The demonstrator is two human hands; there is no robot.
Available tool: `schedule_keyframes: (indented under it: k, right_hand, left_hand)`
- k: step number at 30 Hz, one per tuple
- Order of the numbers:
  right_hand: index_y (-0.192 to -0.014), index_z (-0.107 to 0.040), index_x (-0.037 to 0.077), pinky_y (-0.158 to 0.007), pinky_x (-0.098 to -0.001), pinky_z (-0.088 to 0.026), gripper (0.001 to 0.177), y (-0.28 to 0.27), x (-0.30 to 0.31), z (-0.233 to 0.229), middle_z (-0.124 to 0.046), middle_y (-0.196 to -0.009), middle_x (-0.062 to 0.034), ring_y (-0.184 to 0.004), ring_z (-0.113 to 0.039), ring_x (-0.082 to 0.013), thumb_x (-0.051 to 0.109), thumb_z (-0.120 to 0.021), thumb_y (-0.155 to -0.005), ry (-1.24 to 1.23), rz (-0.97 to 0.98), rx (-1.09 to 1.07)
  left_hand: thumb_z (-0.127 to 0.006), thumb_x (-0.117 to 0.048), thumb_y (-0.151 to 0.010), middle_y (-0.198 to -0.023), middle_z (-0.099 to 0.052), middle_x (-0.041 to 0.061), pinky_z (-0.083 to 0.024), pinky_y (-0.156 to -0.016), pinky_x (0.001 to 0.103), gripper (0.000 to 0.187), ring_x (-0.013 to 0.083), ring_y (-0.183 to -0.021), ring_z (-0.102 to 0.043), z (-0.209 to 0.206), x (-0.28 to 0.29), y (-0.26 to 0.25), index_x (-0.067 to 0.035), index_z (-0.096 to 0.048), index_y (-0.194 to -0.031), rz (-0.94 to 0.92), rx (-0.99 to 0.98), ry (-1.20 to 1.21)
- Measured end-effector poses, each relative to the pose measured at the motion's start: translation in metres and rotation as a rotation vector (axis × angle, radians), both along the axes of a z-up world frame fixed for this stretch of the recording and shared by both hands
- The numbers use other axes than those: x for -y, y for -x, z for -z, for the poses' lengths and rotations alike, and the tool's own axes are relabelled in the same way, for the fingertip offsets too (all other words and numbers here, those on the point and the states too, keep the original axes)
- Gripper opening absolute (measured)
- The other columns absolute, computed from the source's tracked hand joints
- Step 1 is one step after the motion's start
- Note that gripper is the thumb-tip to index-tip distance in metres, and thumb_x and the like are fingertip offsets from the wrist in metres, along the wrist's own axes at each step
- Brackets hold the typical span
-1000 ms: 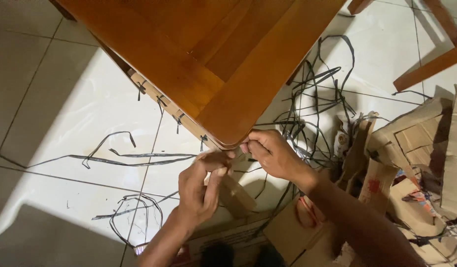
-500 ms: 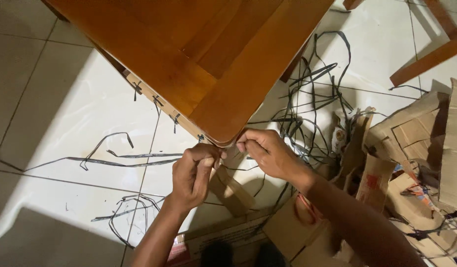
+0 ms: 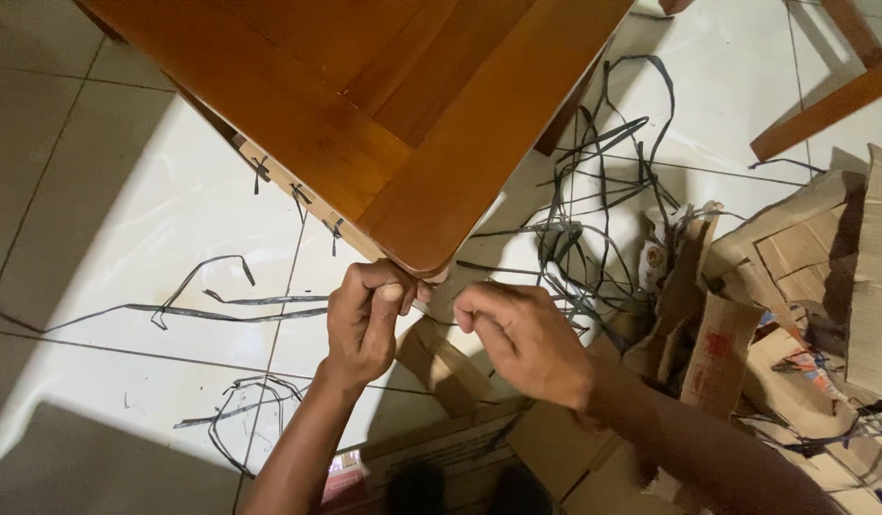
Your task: Wrapping wooden chair legs with cardboard and securing them with plastic ties
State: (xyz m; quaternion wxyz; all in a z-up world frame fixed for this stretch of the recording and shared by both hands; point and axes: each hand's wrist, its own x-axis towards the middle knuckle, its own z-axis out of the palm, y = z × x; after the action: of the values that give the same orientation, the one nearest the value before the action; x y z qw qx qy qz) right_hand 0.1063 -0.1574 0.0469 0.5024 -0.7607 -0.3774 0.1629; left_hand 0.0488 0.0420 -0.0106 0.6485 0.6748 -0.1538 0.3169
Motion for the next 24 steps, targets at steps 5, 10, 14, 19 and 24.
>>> schedule_keyframes:
  k: [5,10,14,19,24]
  right_hand:
    - [-0.081,-0.063,0.01,-0.052,-0.0357,-0.05,0.021,-0.005,-0.002,-0.002,-0.062,-0.059,-0.0113,-0.051,-0.06,-0.0284,-0.003,-0.051,-0.092,-0.006,-0.036,0.113]
    - [-0.08,-0.063,0.01,-0.052,-0.0349,-0.049,0.022,-0.018,0.002,0.009,-0.062,-0.058,-0.0094,-0.05,-0.059,-0.0243,-0.003,-0.05,-0.092,0.008,-0.037,0.073]
    - [-0.085,-0.066,0.003,-0.053,-0.0383,-0.052,0.028,-0.039,0.002,0.032,-0.067,-0.064,-0.0156,-0.05,-0.059,-0.0265,-0.007,-0.042,-0.094,0.002,-0.045,-0.033]
    - [-0.077,-0.06,0.006,-0.051,-0.0344,-0.041,0.024,-0.055,-0.014,0.016,-0.048,-0.052,-0.0055,-0.053,-0.043,-0.0175,-0.003,-0.044,-0.093,-0.016,-0.055,-0.15]
    - [-0.079,-0.066,0.008,-0.052,-0.0319,-0.042,0.024,-0.04,-0.006,0.002,-0.051,-0.053,-0.0045,-0.057,-0.044,-0.0137,-0.002,-0.048,-0.093,-0.02,-0.033,-0.109]
  left_hand:
    - [-0.043,-0.01,-0.107,-0.061,-0.052,0.004,-0.053,-0.062,0.038,0.021,0.0251,-0.063,-0.065,-0.002,-0.004,-0.003,-0.001,-0.054,-0.092,0.009,0.03,-0.022]
    - [-0.044,-0.01,-0.106,-0.057,-0.052,0.006,-0.049,-0.056,0.039,0.021,0.0231,-0.054,-0.053,-0.016,-0.003,-0.003,-0.001,-0.054,-0.089,0.005,-0.002,-0.035]
    - [-0.045,-0.009,-0.105,-0.055,-0.053,0.008,-0.047,-0.053,0.038,0.022,0.0223,-0.051,-0.05,-0.017,-0.01,-0.002,-0.001,-0.055,-0.087,-0.007,-0.021,-0.07]
    - [-0.044,-0.01,-0.106,-0.056,-0.053,0.008,-0.048,-0.053,0.037,0.021,0.0211,-0.052,-0.05,-0.001,-0.013,-0.004,-0.001,-0.054,-0.09,-0.006,-0.015,-0.056]
    - [-0.043,-0.011,-0.107,-0.058,-0.057,0.008,-0.051,-0.057,0.037,0.023,0.0237,-0.055,-0.059,-0.012,-0.004,-0.003,-0.001,-0.055,-0.091,-0.036,0.002,-0.035]
